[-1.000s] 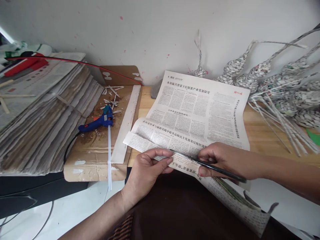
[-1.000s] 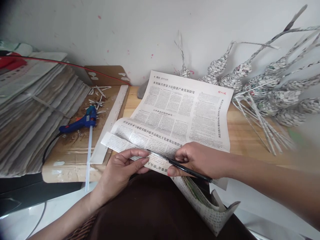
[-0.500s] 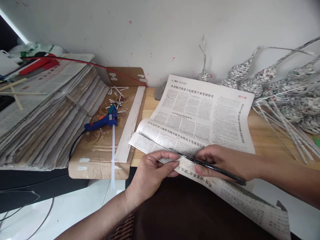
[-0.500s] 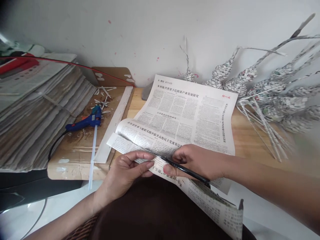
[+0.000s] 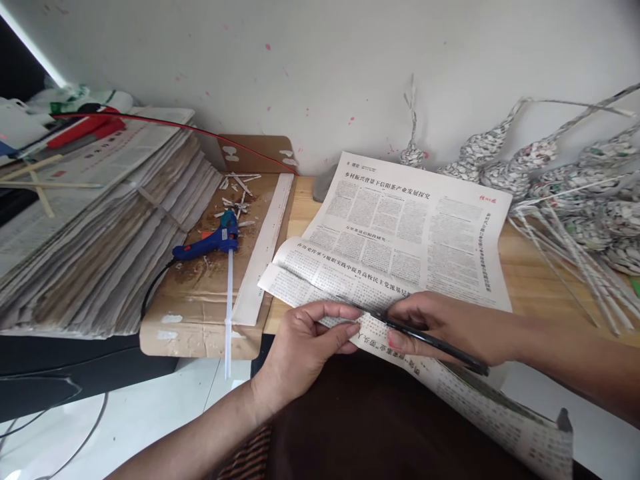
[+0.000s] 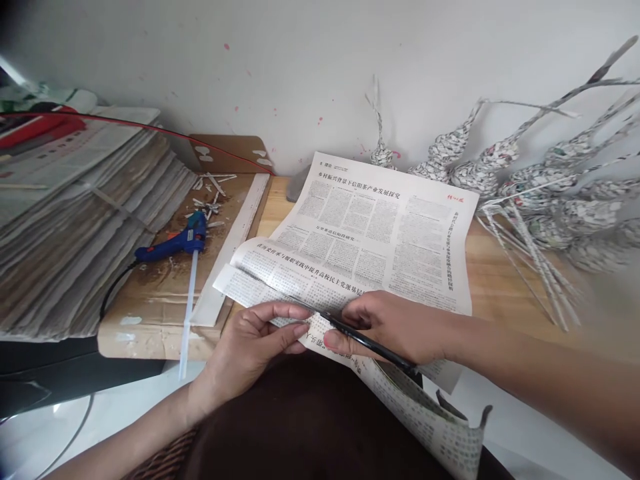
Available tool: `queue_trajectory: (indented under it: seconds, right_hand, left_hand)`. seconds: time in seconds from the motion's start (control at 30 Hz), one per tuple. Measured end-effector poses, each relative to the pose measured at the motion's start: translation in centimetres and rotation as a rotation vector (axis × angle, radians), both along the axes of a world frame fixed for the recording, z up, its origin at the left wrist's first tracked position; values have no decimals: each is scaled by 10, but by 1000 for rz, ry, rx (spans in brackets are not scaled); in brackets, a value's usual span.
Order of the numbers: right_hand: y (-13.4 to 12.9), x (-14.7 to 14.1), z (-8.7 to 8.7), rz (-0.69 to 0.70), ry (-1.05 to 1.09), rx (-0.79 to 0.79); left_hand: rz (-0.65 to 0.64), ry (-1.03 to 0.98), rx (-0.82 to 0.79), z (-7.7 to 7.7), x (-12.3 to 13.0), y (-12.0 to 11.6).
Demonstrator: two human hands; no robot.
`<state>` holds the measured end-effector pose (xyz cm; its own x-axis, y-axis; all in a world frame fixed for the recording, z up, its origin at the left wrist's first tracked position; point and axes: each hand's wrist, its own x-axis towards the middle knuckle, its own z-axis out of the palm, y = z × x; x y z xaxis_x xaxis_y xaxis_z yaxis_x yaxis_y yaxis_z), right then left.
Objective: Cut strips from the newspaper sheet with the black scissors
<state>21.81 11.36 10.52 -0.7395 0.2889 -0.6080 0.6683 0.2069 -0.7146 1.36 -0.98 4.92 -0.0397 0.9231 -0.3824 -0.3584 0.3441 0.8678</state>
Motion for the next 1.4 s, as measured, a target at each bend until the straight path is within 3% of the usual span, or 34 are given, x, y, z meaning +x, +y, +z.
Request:
queue_trajectory:
  seconds: [0.33, 0.67, 1.17, 1.27, 1.4]
  right_hand:
    - [-4, 2, -6, -56, 18, -15]
    - [-2, -20, 6, -27, -50, 45]
    - [2, -18, -10, -55, -18, 40]
    - [4, -16, -10, -49, 5, 36]
    - [6, -10, -11, -50, -11, -15]
  left_hand:
    - [4, -27, 8, -3, -2, 2]
    - [-13, -59, 17, -1, 0, 1]
    - [-14, -75, 18, -7, -1, 1]
    - [51, -28, 49, -6, -10, 1]
    - [267, 76, 61, -5, -33, -1]
